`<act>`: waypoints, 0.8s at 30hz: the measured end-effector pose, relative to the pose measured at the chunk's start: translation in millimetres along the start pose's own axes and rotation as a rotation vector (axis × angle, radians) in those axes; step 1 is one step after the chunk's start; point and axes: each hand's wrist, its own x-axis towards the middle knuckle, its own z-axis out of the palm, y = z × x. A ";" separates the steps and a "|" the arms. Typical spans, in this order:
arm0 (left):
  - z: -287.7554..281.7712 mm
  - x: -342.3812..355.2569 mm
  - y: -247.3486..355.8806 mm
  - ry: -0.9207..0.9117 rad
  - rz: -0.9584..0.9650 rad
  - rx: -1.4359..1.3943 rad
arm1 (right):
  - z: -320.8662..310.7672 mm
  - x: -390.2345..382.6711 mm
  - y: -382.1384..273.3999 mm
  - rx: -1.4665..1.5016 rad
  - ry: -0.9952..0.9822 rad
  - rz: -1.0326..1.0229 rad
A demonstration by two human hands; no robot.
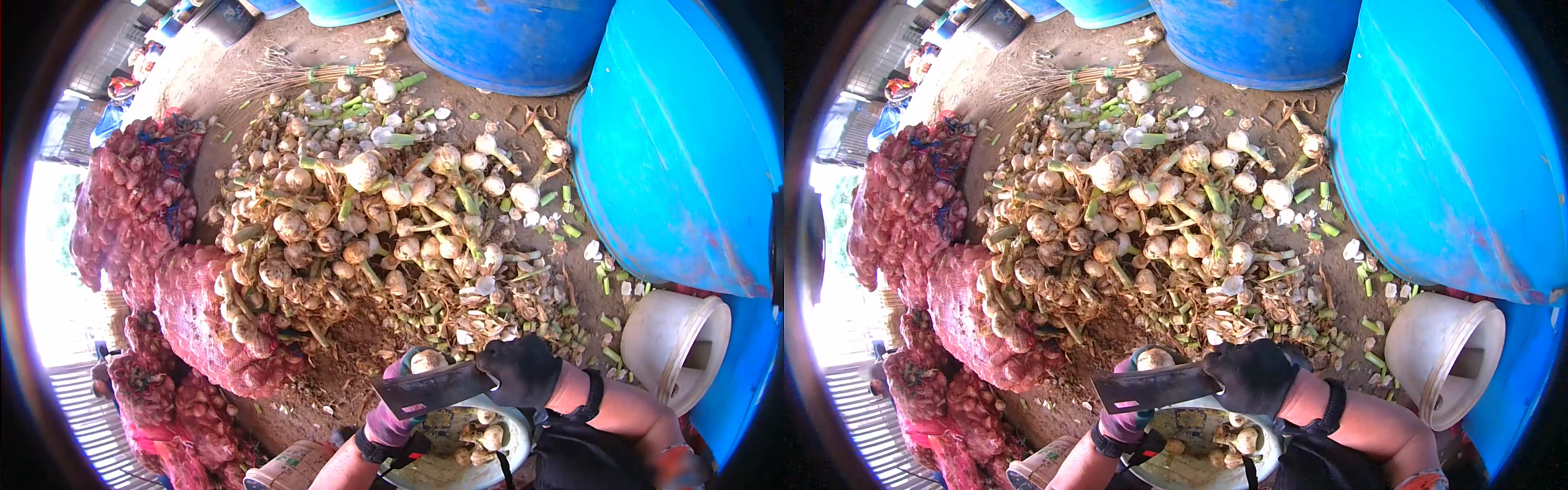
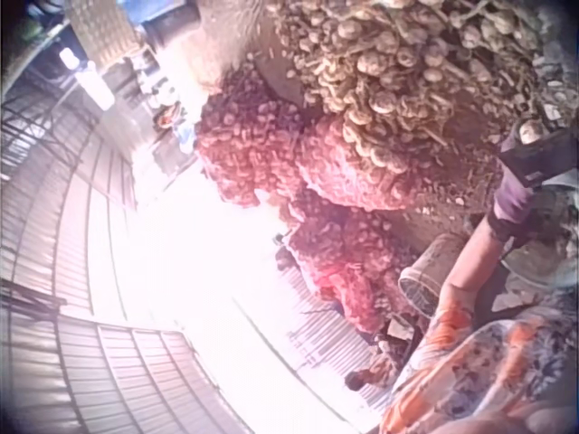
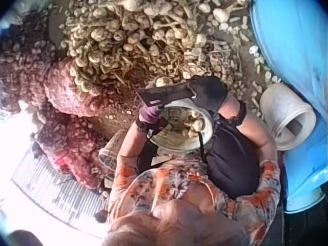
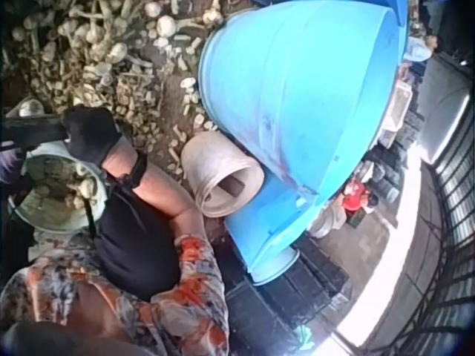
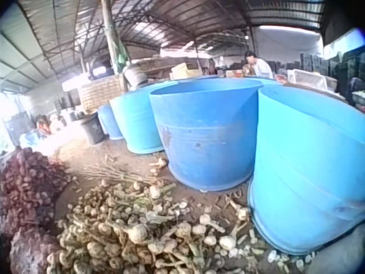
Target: The person sits on the ground and uses a knife to trim the roots and stems of garlic bulbs. They pick up individual bulbs from a large pile, cut the unwanted parts, and place the trimmed garlic into a white bowl. The process is repetitive and continues throughout the video.
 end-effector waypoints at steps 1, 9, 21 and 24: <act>-3.1 -1.1 1.5 -0.052 0.014 0.041 | 2.5 -2.0 5.8 0.017 -0.016 0.011; 12.5 5.6 36.3 -0.151 -0.228 0.055 | 16.4 -40.3 59.3 0.044 -0.116 0.494; 39.0 4.8 5.1 0.158 -0.115 -0.703 | 11.0 -26.4 19.5 0.894 -0.145 0.686; 22.0 -2.1 11.3 0.104 -0.317 -0.408 | 8.6 -29.9 27.2 0.571 -0.077 0.511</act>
